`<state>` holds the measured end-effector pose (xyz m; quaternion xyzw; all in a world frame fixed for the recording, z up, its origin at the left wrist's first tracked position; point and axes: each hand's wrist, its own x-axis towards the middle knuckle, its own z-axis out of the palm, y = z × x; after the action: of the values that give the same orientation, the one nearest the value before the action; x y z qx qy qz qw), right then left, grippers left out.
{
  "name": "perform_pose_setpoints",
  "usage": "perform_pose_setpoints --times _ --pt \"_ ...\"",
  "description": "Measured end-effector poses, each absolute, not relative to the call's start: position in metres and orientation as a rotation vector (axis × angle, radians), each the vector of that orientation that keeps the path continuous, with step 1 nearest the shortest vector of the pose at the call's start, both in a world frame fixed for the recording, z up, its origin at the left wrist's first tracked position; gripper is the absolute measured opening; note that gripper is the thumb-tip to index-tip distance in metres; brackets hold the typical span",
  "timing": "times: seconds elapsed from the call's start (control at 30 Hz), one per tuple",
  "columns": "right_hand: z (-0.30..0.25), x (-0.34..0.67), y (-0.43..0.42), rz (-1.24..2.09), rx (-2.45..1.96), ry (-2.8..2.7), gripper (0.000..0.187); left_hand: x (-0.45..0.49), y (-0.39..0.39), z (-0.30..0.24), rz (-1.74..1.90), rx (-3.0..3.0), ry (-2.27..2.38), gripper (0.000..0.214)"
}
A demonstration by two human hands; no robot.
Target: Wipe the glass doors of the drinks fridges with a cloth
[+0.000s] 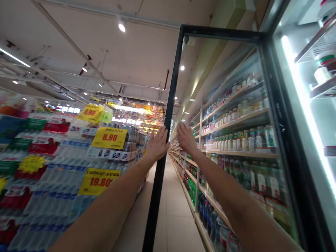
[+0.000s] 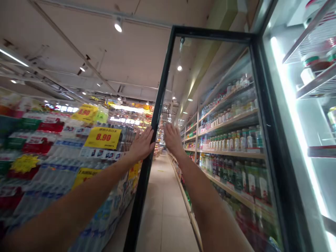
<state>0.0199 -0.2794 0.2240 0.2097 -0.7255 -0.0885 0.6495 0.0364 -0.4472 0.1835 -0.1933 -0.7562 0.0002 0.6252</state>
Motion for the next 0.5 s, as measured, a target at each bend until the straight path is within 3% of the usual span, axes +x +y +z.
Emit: perform_pose_setpoints --times 0.1,0.33,0.5 --pt "0.236 0.017 -0.283 -0.078 0.338 -1.611 0.047 0.039 -0.454 0.186 0.040 -0.472 -1.752 0.054" --pt "0.218 0.013 -0.297 -0.306 0.579 -1.662 0.046 0.039 -0.456 0.189 0.028 -0.446 -1.748 0.053" --pt "0.243 0.029 -0.243 -0.053 0.221 -1.617 0.046 0.042 -0.446 0.195 0.064 -0.476 -1.714 0.053"
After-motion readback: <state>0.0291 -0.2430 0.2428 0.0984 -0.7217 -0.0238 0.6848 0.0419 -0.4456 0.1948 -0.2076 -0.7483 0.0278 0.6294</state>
